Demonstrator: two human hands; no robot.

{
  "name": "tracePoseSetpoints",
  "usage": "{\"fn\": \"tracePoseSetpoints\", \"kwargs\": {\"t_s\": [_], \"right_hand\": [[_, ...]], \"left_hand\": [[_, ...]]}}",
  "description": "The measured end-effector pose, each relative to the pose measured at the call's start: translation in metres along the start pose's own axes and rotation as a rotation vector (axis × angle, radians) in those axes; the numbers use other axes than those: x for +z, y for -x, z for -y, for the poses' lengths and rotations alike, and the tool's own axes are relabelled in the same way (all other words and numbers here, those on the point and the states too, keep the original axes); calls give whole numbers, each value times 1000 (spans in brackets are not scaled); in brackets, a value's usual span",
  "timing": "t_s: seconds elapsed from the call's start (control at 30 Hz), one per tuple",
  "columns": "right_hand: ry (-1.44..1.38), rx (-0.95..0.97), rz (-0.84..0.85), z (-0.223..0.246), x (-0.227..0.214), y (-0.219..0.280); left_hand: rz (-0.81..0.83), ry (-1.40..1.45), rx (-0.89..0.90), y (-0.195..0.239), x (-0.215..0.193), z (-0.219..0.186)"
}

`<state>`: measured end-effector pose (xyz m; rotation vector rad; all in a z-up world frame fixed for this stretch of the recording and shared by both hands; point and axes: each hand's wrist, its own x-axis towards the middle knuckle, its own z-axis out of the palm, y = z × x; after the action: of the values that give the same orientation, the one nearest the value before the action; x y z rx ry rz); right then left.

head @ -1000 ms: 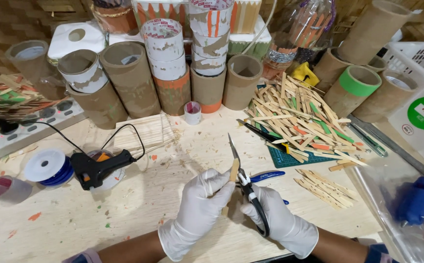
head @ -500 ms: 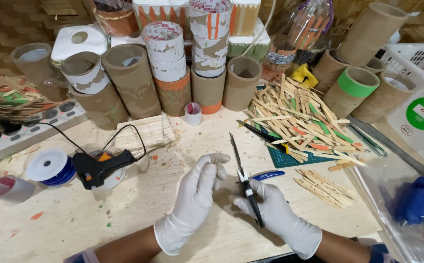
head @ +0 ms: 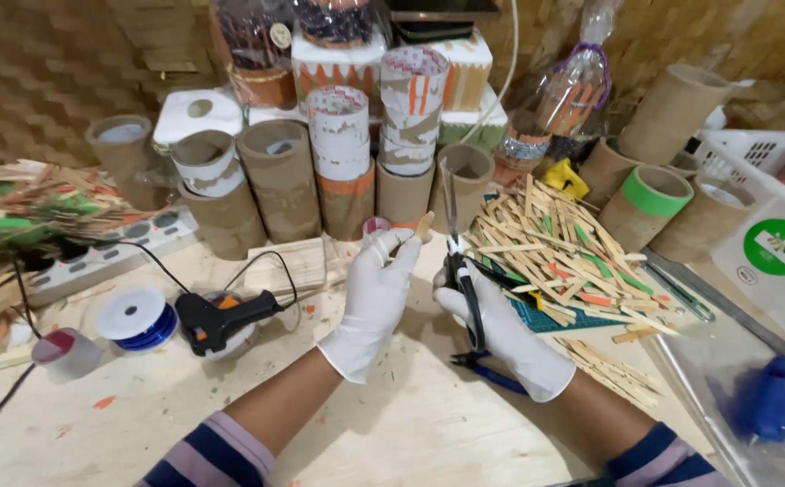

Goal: Trimming the ends of small wooden sticks using side cutters at a workshop table.

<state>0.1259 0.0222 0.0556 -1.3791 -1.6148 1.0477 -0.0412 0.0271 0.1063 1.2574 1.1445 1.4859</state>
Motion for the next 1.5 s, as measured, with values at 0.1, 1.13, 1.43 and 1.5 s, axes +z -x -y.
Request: {"fn": "tracePoseSetpoints", "kwargs": {"t_s": [0.1, 1.13, 1.43, 1.5], "right_hand": [[-130, -136, 0, 19, 2, -7], [270, -588, 55, -36, -17, -8], [317, -624, 41, -53, -17, -14], [359, -644, 21, -61, -16, -16]], "left_hand": [[-90, -13, 74, -20, -2, 10], [59, 18, 148, 8, 10, 17], [72, 44, 54, 9, 10, 6], [71, 54, 6, 8, 9, 9]]}}
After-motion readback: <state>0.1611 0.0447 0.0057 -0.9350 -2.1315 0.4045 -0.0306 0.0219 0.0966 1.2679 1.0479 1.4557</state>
